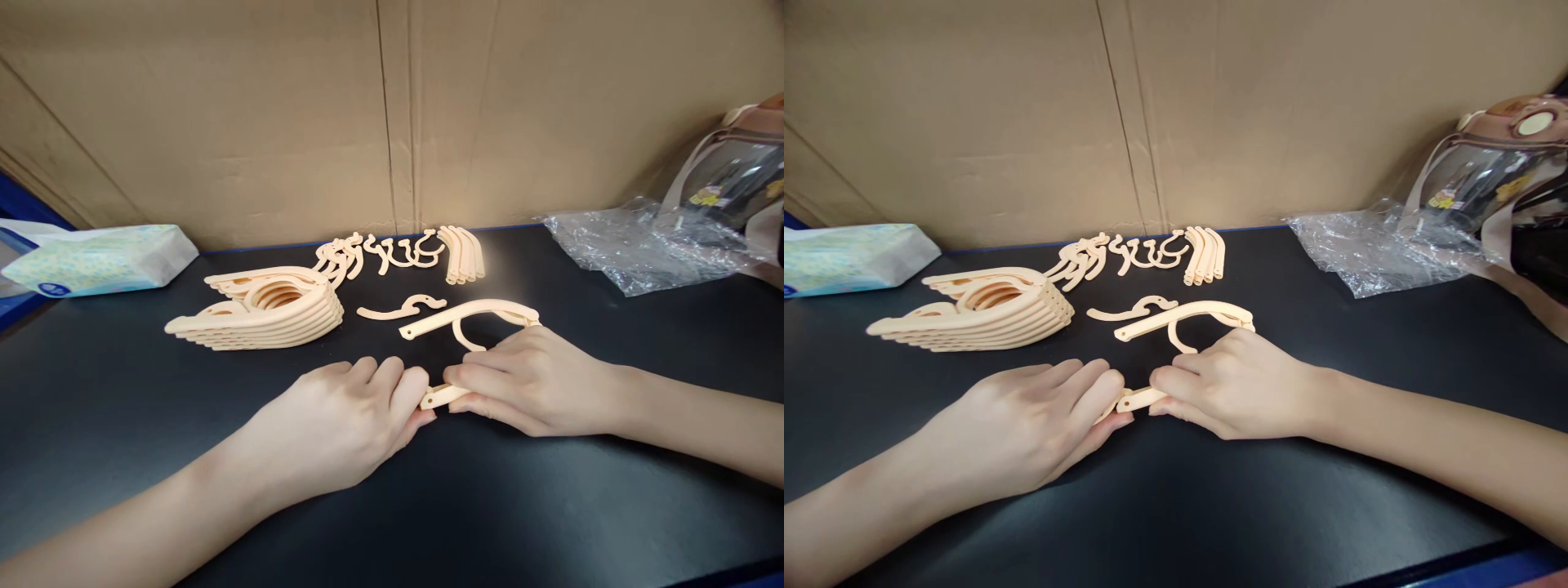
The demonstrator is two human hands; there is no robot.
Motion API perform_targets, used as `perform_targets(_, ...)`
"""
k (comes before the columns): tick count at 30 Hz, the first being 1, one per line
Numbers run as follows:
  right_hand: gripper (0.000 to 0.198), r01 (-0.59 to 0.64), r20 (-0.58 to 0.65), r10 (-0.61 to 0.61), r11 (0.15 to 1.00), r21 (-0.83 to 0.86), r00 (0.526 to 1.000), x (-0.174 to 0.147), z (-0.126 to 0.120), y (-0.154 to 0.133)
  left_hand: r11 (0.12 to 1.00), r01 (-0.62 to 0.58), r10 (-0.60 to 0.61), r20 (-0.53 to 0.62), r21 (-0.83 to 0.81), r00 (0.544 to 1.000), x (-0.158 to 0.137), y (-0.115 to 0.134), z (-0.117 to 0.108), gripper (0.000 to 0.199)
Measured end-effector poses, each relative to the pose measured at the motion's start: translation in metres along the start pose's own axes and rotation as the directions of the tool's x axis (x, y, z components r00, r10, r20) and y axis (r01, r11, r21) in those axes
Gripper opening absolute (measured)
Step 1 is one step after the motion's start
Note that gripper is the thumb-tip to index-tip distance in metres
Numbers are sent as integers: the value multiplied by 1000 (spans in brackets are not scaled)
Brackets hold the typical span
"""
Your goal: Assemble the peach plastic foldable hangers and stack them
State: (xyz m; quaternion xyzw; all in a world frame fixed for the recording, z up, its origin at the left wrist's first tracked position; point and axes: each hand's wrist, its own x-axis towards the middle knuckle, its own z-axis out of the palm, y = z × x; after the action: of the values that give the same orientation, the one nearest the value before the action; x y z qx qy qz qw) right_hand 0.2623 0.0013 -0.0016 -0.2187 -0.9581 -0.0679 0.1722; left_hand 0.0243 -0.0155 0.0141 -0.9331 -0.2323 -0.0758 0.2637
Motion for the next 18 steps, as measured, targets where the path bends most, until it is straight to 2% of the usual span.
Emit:
perform_targets(8,39,-2,37,0,999,41,999,-1,0,1,999,-28,28,16,27,999,-2,-1,-1,25)
perform_targets(18,40,3,63,-6,998,58,998,0,-1,2,993,-60,63,-24,105,998,-2,-1,-3,27)
